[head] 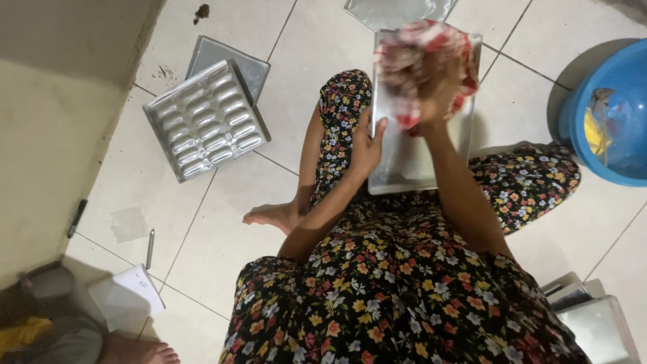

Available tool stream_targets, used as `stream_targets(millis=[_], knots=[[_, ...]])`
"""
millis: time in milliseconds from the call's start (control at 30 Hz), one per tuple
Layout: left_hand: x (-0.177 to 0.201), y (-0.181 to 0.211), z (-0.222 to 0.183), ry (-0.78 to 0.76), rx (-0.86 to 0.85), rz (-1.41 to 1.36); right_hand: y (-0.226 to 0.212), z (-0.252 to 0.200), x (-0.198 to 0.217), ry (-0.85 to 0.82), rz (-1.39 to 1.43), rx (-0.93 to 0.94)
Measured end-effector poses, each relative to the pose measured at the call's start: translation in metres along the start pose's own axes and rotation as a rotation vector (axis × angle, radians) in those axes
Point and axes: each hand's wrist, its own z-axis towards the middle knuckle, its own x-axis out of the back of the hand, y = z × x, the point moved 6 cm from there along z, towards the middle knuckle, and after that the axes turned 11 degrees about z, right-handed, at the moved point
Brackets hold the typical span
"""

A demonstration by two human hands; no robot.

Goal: The person is greasing and wiping metal baking trays while sitting on the floor.

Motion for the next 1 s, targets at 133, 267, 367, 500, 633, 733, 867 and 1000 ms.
stream_targets(millis=[133, 267, 367, 500, 633, 733, 867, 1000], knots=[[0.010, 0.004, 0.021, 0.033, 0.031, 0.030, -0.094, -0.024, -0.041, -0.247, -0.341, 0.154], [0.005, -0.003, 0.014, -0.017, 0.041, 0.065, -0.040, 0.002, -0.041, -0.155, -0.526, 0.164], [0.000, -0.009, 0.018, -0.031, 0.011, 0.059, -0.051, 0.014, -0.040, -0.115, -0.661, 0.153], [0.036, -0.001, 0.035, 0.184, -0.055, -0.016, -0.125, -0.022, -0.053, -0.273, -0.207, 0.333], [0.052, -0.020, 0.052, 0.288, -0.131, -0.043, -0.030, -0.131, -0.057, -0.435, -0.240, 0.328], [0.057, -0.012, 0.035, 0.317, 0.009, -0.044, -0.012, -0.136, -0.066, -0.523, -0.228, 0.337], [0.048, -0.004, 0.035, 0.150, 0.109, 0.035, 0.031, -0.055, -0.062, -0.092, 0.294, -0.493], [0.041, -0.010, 0.039, 0.068, 0.030, 0.072, 0.013, 0.013, -0.065, -0.056, -0.352, -0.029]])
